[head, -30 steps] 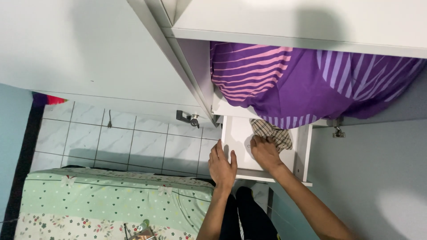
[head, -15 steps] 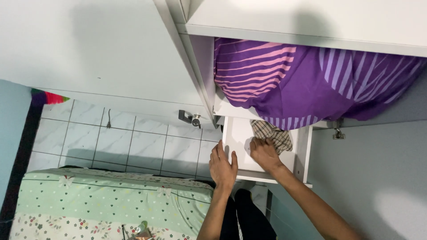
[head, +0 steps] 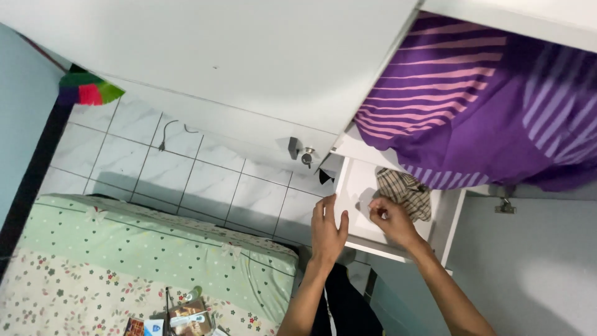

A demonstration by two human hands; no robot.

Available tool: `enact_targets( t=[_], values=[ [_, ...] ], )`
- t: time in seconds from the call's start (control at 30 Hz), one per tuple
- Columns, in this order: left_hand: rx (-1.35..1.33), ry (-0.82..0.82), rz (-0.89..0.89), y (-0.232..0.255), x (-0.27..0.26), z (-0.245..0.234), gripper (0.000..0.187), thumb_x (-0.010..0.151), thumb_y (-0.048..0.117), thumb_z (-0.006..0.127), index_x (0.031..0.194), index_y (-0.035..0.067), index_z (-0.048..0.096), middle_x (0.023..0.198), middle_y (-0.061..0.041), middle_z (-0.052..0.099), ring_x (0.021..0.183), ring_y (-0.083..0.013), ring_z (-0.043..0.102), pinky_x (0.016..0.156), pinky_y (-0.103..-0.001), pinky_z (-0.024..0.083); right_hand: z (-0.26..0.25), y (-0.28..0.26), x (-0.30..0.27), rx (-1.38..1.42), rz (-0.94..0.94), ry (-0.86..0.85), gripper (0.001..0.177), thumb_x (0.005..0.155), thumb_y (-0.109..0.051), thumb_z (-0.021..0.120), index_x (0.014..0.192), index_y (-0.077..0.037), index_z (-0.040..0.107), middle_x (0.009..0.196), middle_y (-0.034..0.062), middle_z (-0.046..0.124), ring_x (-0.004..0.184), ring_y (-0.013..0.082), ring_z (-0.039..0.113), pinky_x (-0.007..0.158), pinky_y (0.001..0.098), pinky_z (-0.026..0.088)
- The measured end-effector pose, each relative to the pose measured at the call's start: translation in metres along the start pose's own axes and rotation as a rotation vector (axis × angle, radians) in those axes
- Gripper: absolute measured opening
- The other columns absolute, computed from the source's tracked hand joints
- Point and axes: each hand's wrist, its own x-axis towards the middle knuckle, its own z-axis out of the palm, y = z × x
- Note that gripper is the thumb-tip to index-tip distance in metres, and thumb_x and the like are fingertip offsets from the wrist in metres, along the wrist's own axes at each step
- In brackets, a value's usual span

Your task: Sorting and organizing various items between a drawer and a bed.

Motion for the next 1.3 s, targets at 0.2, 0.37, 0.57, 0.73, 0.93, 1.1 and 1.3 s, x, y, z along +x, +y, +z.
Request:
enact_targets(
  t=[0.2, 0.37, 0.57, 0.73, 0.93, 1.1, 1.3],
  values=[
    [-0.118, 0.070, 0.124, 0.007, -0.025, -0.021, 0.028, 0.102, 0.017, 0.056, 0.130, 0.010, 0.060, 0.114, -0.004, 0.054, 0.102, -0.0250, 0.063, 0.086, -0.041, 0.050, 0.018, -0.026, -0.008, 0.483, 0.142, -0.007, 0.005, 0.090, -0.008, 0.065, 0.093, -0.006, 0.068, 0.078, 0.0077, 0.067, 0.076, 0.0170, 0.065, 0.074, 0.0305, 0.051],
    [-0.339, 0.063, 0.135, 0.010, -0.026, -0.019, 0.023, 0.099, 0.013, 0.062, 0.121, 0.012, 0.065, 0.102, -0.002, 0.063, 0.086, -0.0208, 0.069, 0.075, -0.033, 0.055, 0.028, -0.061, -0.015, 0.621, 0.100, -0.032, 0.004, 0.091, -0.006, 0.065, 0.095, -0.004, 0.066, 0.078, 0.0099, 0.067, 0.076, 0.0174, 0.068, 0.074, 0.0302, 0.054],
    [-0.419, 0.018, 0.102, 0.013, -0.025, -0.021, 0.013, 0.102, 0.014, 0.061, 0.110, 0.006, 0.066, 0.089, -0.009, 0.065, 0.081, -0.0255, 0.070, 0.071, -0.035, 0.055, 0.034, -0.067, -0.023, 0.694, 0.069, -0.034, 0.003, 0.092, -0.004, 0.066, 0.094, -0.003, 0.065, 0.078, 0.0096, 0.066, 0.076, 0.0161, 0.064, 0.074, 0.0290, 0.052],
    [-0.427, -0.043, 0.062, 0.015, -0.023, -0.011, 0.011, 0.102, 0.017, 0.062, 0.105, 0.007, 0.067, 0.085, -0.005, 0.065, 0.083, -0.0211, 0.070, 0.071, -0.032, 0.055, 0.027, -0.061, -0.030, 0.681, 0.062, 0.004, 0.003, 0.092, -0.005, 0.068, 0.094, -0.003, 0.067, 0.076, 0.0088, 0.064, 0.075, 0.0153, 0.061, 0.072, 0.0280, 0.050],
    [-0.260, -0.128, 0.158, 0.034, -0.010, -0.019, 0.009, 0.102, 0.013, 0.060, 0.103, 0.006, 0.066, 0.083, -0.011, 0.065, 0.079, -0.0280, 0.070, 0.064, -0.036, 0.056, -0.006, -0.085, -0.036, 0.465, 0.040, 0.006, 0.012, 0.094, -0.007, 0.069, 0.104, 0.000, 0.072, 0.076, 0.0129, 0.066, 0.077, 0.0191, 0.063, 0.077, 0.0348, 0.053],
    [-0.481, -0.246, 0.012, 0.030, 0.000, 0.005, 0.007, 0.101, 0.015, 0.063, 0.098, 0.010, 0.067, 0.080, -0.003, 0.068, 0.071, -0.0138, 0.061, 0.060, -0.026, 0.050, -0.020, -0.078, -0.039, 0.336, -0.153, 0.167, 0.011, 0.086, -0.002, 0.077, 0.097, -0.004, 0.078, 0.069, 0.0076, 0.070, 0.065, 0.0128, 0.053, 0.065, 0.0310, 0.047],
    [-0.497, -0.309, 0.017, 0.043, 0.007, 0.012, 0.006, 0.099, 0.009, 0.063, 0.096, 0.007, 0.067, 0.080, -0.010, 0.071, 0.075, -0.0185, 0.065, 0.062, -0.028, 0.051, -0.020, -0.060, -0.047, 0.405, -0.101, 0.260, 0.013, 0.087, -0.001, 0.077, 0.100, -0.004, 0.078, 0.071, 0.0080, 0.074, 0.064, 0.0112, 0.053, 0.064, 0.0296, 0.049]
  ],
)
